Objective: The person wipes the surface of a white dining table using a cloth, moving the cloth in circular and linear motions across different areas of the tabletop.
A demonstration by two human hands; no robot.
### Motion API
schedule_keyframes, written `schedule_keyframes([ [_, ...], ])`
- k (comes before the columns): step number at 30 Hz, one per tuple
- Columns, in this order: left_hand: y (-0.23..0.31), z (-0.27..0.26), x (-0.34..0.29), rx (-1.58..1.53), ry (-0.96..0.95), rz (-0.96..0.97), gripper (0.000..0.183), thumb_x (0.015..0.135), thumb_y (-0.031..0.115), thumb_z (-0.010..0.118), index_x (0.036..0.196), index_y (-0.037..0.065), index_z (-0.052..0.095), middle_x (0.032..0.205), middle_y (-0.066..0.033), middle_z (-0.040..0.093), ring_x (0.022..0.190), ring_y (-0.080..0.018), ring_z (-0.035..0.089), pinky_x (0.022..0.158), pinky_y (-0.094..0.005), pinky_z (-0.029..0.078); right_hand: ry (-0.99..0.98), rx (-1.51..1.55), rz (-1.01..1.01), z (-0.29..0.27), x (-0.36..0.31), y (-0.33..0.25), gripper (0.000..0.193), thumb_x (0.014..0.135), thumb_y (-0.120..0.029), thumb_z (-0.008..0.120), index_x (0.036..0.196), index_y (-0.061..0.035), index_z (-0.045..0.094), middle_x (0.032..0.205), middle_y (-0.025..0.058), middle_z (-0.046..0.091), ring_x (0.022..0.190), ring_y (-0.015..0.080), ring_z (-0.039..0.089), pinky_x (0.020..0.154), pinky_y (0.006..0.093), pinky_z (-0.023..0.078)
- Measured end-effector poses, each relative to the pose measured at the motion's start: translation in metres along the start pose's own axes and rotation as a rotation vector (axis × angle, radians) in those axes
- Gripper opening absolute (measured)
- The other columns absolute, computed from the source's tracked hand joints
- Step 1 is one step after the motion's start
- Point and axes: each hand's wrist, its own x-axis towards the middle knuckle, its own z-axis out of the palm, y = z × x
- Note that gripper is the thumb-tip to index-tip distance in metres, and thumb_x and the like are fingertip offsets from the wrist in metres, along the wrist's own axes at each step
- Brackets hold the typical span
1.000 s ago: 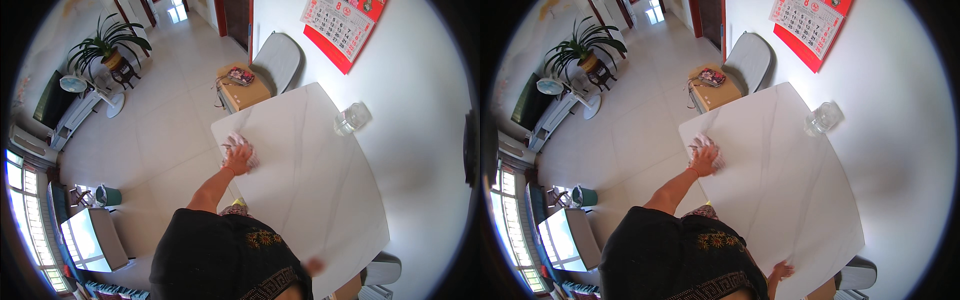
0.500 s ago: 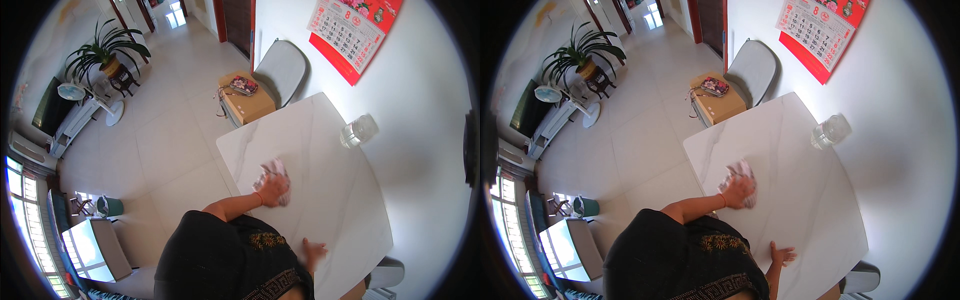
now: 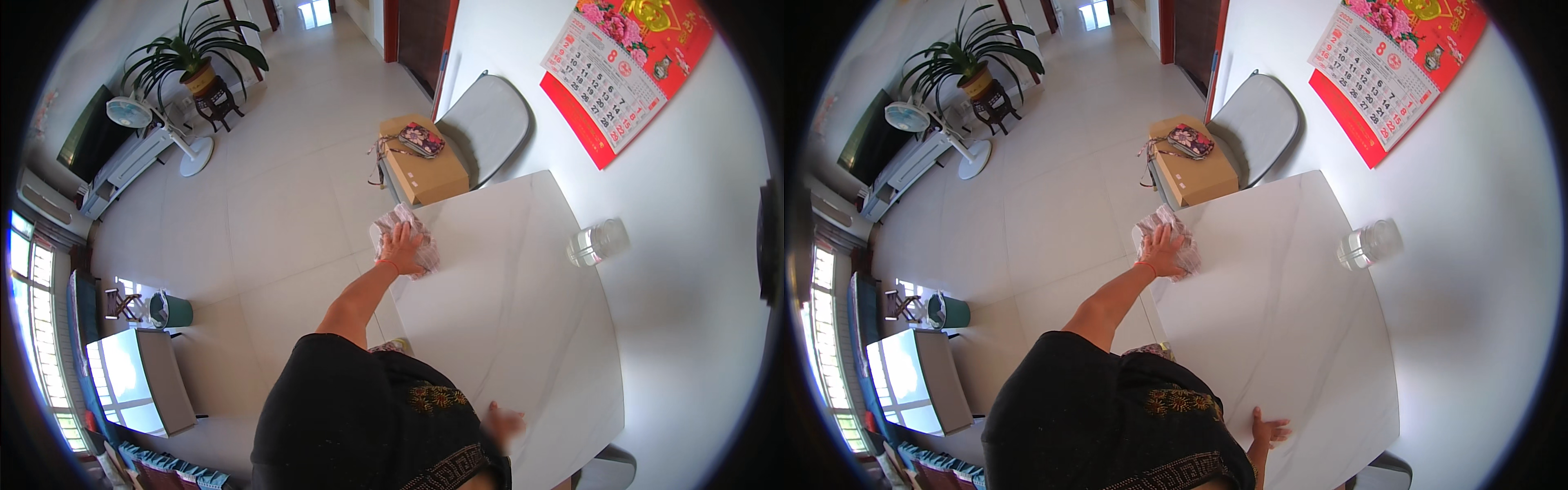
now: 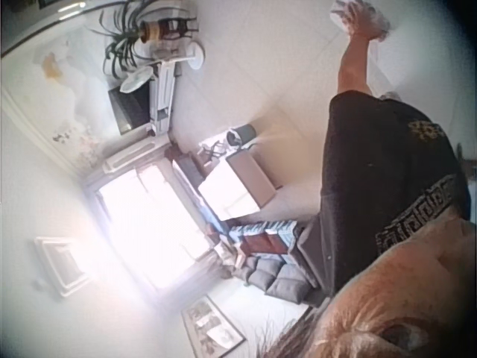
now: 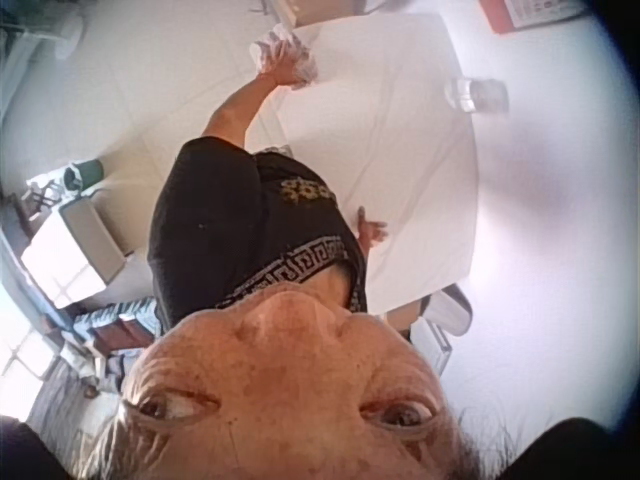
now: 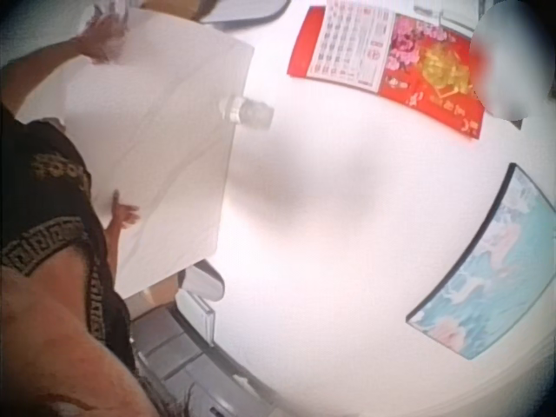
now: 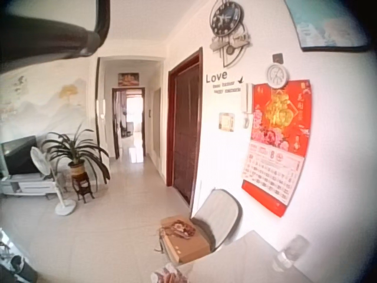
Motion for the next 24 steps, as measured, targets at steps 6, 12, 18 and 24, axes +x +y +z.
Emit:
schedule_keyframes([
  [6, 0.093, 0.024, -0.036, 0.045, -0.099, 0.360, 0.087, 0.062, 0.057, 0.070, 0.137, 0.025, 0.041, 0.146, -0.0171, 0.028, 0.136, -0.0390, 0.020, 0.103, -0.0622, 0.022, -0.359, 0.070, 0.141, -0.034, 0.018, 0.000, 0.134, 0.060, -0.083, 0.058, 0.144, -0.0186, -0.024, 0.150, 0.0171, -0.030, 0.140, 0.0396, -0.020, 0.103, 0.0708, 0.008],
  [12, 0.126, 0.066, -0.109, 0.014, -0.328, 0.818, 0.091, 0.062, 0.050, 0.075, 0.140, 0.022, 0.037, 0.151, -0.0192, 0.021, 0.141, -0.0374, 0.015, 0.109, -0.0608, 0.013, -1.162, 0.314, 0.339, -0.109, 0.045, -0.026, 0.134, 0.065, -0.081, 0.057, 0.143, -0.0104, -0.025, 0.146, 0.0254, -0.031, 0.136, 0.0459, -0.025, 0.108, 0.0621, -0.004],
  [18, 0.091, 0.042, -0.085, -0.090, -0.232, 0.437, 0.086, 0.068, 0.049, 0.070, 0.142, 0.022, 0.035, 0.152, -0.0199, 0.016, 0.142, -0.0372, 0.011, 0.111, -0.0588, 0.010, -1.084, 0.212, 0.342, -0.067, 0.035, -0.010, 0.132, 0.061, -0.087, 0.053, 0.146, -0.0178, -0.020, 0.152, 0.0185, -0.022, 0.141, 0.0405, -0.014, 0.105, 0.0684, 0.011],
  [24, 0.020, 0.015, -0.063, -0.065, -0.104, 0.032, 0.082, 0.071, 0.047, 0.067, 0.142, 0.019, 0.034, 0.151, -0.0197, 0.018, 0.139, -0.0389, 0.016, 0.109, -0.0575, 0.015, -1.085, 0.244, 0.354, -0.092, 0.037, -0.024, 0.131, 0.061, -0.087, 0.052, 0.147, -0.0177, -0.019, 0.152, 0.0189, -0.022, 0.141, 0.0408, -0.013, 0.105, 0.0678, 0.010],
])
